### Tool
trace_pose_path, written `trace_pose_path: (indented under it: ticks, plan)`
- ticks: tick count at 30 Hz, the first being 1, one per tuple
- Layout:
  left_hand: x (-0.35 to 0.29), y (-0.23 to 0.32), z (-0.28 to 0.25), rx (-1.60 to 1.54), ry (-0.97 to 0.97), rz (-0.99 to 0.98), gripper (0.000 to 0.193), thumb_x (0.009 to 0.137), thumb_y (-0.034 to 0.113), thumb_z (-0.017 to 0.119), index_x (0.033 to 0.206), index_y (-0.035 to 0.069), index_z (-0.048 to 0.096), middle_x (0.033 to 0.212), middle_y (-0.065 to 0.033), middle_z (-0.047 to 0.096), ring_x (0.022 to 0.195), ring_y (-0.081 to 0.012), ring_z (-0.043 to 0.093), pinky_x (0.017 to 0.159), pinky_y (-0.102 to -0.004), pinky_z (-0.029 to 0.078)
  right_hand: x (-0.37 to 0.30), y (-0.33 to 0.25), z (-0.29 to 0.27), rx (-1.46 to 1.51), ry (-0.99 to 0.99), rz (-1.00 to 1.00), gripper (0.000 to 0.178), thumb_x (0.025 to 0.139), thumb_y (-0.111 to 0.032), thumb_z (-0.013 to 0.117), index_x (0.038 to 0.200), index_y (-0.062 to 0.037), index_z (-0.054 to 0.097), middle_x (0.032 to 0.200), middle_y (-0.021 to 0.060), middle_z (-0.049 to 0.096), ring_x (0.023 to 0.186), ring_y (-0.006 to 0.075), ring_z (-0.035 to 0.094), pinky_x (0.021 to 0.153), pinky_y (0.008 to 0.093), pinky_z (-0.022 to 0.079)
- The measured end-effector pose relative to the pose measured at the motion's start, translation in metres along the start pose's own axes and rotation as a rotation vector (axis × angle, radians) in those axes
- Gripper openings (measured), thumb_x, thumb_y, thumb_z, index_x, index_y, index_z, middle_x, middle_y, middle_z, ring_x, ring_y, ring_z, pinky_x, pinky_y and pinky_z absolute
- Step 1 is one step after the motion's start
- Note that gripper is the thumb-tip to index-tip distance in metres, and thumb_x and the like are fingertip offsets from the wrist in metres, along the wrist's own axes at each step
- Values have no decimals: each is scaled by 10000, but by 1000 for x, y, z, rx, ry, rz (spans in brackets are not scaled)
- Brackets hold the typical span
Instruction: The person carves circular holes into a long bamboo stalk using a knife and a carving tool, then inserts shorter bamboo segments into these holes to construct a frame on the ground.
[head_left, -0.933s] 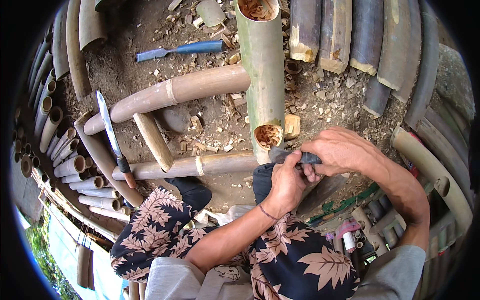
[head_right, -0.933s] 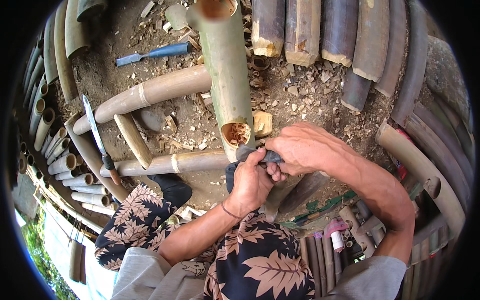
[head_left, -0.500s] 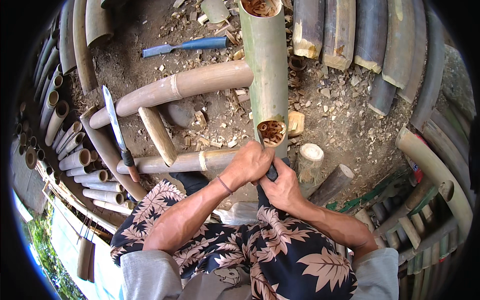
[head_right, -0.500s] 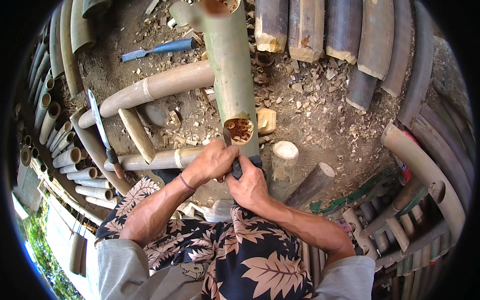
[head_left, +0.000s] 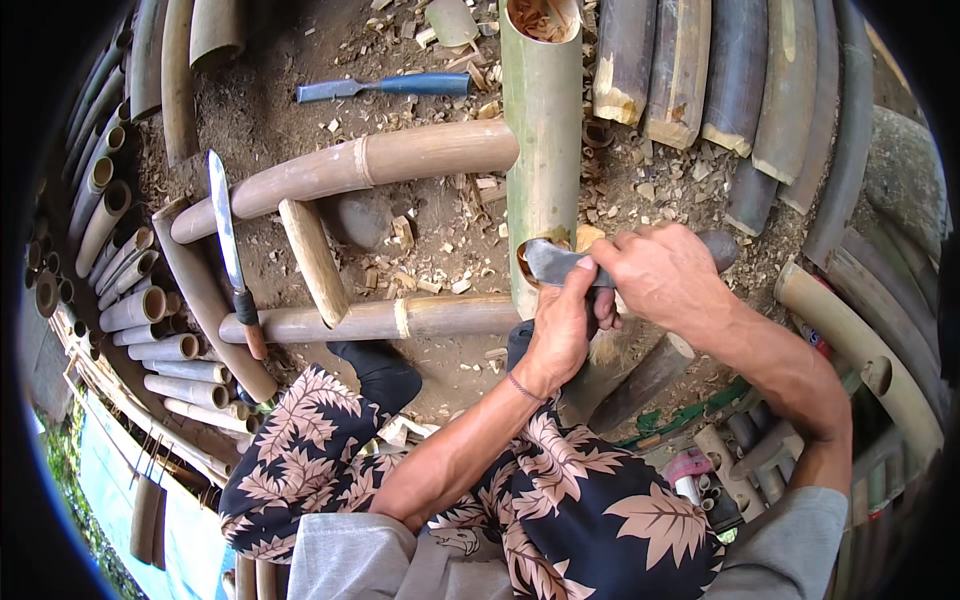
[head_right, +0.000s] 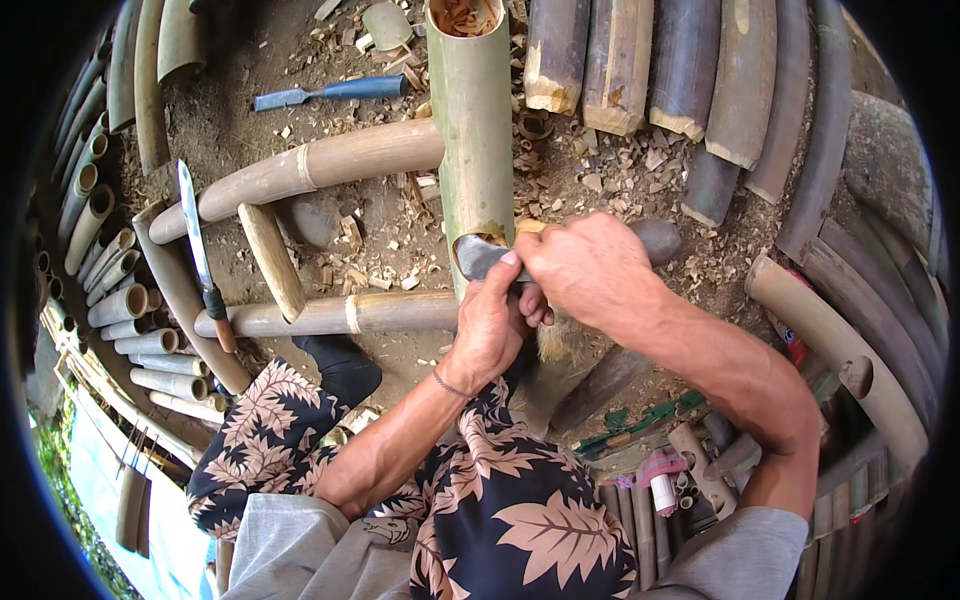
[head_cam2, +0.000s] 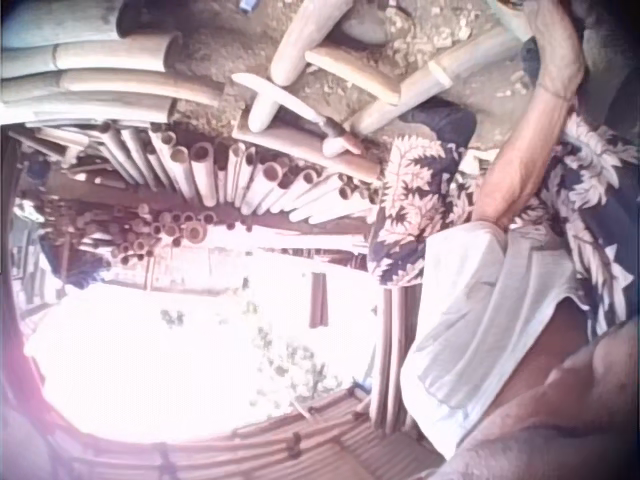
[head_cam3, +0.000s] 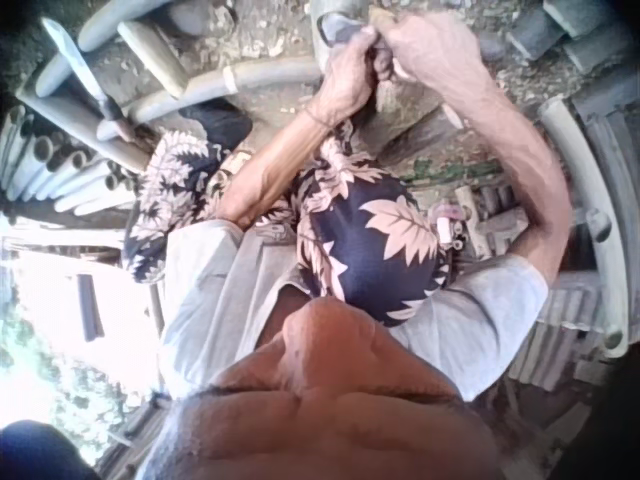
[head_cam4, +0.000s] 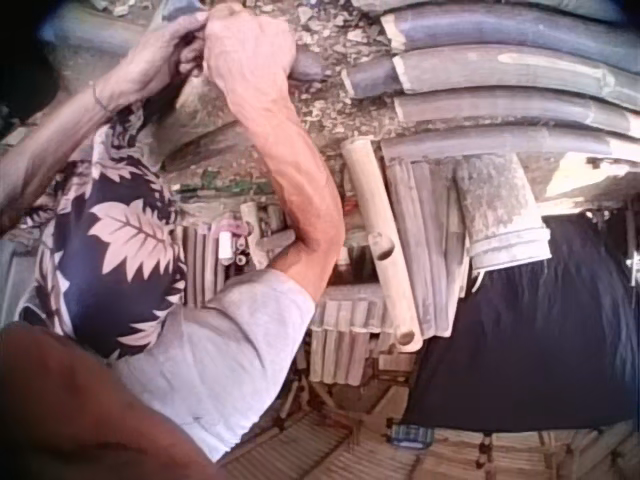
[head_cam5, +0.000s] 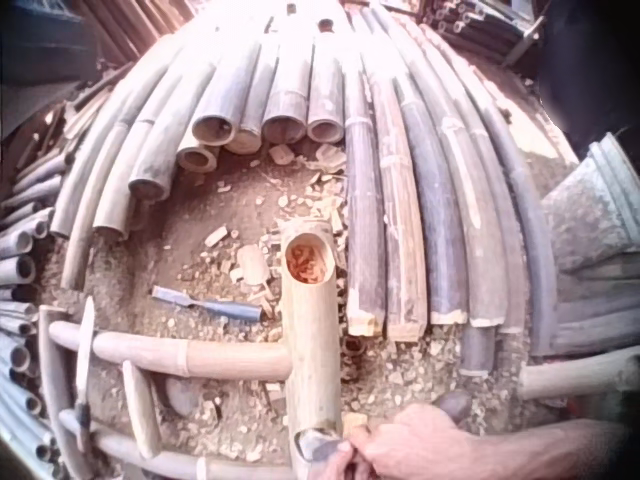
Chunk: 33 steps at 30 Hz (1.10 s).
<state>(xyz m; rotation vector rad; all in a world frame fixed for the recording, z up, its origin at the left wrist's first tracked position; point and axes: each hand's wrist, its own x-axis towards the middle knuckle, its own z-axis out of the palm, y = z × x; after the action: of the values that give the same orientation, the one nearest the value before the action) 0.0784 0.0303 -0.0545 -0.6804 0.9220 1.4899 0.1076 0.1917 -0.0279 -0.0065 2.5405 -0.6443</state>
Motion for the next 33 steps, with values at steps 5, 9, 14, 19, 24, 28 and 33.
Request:
trace_pose_path:
  ticks: [5, 9, 14, 19, 24, 28, 33]
  plan:
    - [6, 1, -21, -634, -202, -66, 412, 1020, 502, 403, 945, 126, 554, 686, 17, 498, 688, -142, 504, 706, -340, 472, 91, -22, -9, -453, -322, -366, 84, 701, -169, 711, 696, -91, 743, 696, 90, 721, 682, 237, 721, 578, 365, 550]
    - [-25, 0, -25, -232, -278, -51, 529, 1007, 498, 470, 1308, 64, 490, 959, -52, 639, 877, -162, 613, 784, -339, 518, 70, -40, -66, -410, -346, -323, 174, 741, -226, 708, 818, -73, 738, 675, 109, 700, 671, 274, 711, 579, 405, 549]
    - [-64, -34, -31, 1025, -395, 70, 809, 891, 469, 679, 1392, -88, 374, 1174, -235, 623, 1064, -350, 625, 924, -409, 505, -53, -18, 10, 865, -284, 418, 437, 987, -436, 501, 921, -42, 680, 692, 120, 693, 614, 251, 653, 640, 402, 519]
    - [-86, -23, -8, 1375, -200, 212, 661, 828, 362, 674, 1298, -58, 475, 1023, -320, 653, 942, -402, 690, 840, -465, 530, -110, -56, 68, 1367, 448, 577, 485, 1058, -364, 416, 1238, 59, 572, 1118, 175, 705, 1052, 233, 646, 1030, 321, 427]
    - [-92, 45, 15, 1554, -330, 210, 609, 783, 323, 664, 1224, -80, 549, 843, -259, 683, 744, -346, 696, 701, -426, 555, -114, -71, 20, 117, 689, 218, 387, 800, -220, 724, 1134, -43, 636, 879, 101, 667, 881, 278, 663, 833, 381, 514]
    - [-97, 73, 29, 1084, -437, 91, 645, 887, 430, 634, 1258, -89, 541, 935, -212, 705, 745, -283, 683, 702, -400, 558, -75, -33, 40, 407, 807, -230, 408, 700, -131, 796, 1058, -42, 622, 778, 92, 644, 686, 225, 667, 616, 332, 555]
    - [-54, 71, -57, 870, 77, 567, 737, 936, 511, 610, 1346, -89, 492, 1231, -205, 628, 1131, -252, 609, 987, -368, 481, -30, -30, 68, 1567, 1164, -57, 170, 831, -60, 717, 911, 1, 581, 710, 70, 629, 612, 153, 648, 565, 322, 582]
